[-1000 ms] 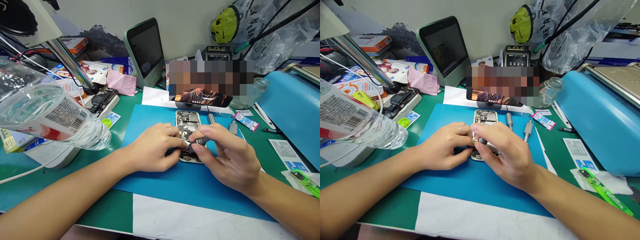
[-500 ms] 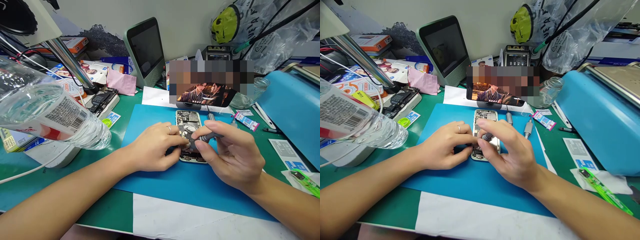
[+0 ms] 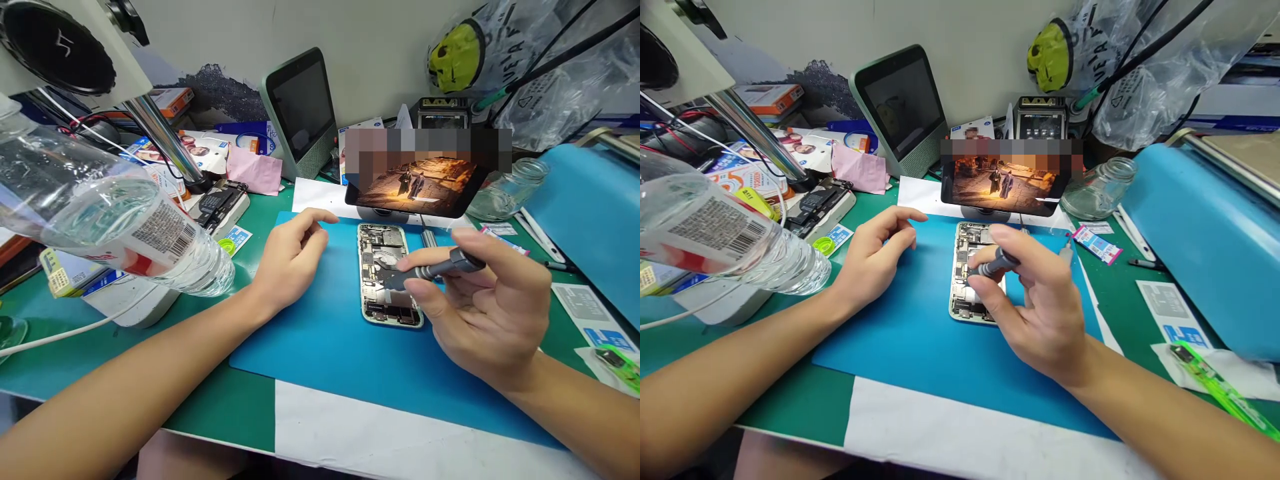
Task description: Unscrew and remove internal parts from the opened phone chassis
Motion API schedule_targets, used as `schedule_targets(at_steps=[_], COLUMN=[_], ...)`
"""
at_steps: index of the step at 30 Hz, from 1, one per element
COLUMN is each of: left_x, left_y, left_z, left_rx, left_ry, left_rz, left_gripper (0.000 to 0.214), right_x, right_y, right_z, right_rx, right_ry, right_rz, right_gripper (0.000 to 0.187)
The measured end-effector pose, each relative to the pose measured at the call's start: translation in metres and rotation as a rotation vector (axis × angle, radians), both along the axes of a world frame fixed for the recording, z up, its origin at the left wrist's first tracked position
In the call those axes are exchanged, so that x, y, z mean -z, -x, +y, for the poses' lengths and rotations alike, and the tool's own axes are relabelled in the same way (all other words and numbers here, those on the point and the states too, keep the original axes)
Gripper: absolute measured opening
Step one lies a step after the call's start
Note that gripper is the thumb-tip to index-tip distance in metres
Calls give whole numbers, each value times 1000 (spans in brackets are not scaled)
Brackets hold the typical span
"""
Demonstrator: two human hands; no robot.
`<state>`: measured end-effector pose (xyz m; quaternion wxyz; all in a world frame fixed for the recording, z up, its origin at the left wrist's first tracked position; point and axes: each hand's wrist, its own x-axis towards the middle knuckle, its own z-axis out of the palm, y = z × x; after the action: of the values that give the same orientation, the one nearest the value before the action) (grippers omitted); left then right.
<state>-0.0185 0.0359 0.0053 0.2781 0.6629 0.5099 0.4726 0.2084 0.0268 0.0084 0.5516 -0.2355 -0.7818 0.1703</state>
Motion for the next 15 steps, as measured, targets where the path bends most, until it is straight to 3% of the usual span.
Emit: schedule_targets(at_steps=[8,15], left_x=[1,2], left_y=[3,0], left_z=[5,6], left_rx=[-99,-85], left_ry=[-55,-69], left_rz=[-84,-133], left_gripper=[14,16], right_x=[6,6], right_y=[-4,1], right_z=[1,2], right_rx=[-39,-93], right_ry=[79,151], right_rz=[-79,-227], right_gripper=[60,30])
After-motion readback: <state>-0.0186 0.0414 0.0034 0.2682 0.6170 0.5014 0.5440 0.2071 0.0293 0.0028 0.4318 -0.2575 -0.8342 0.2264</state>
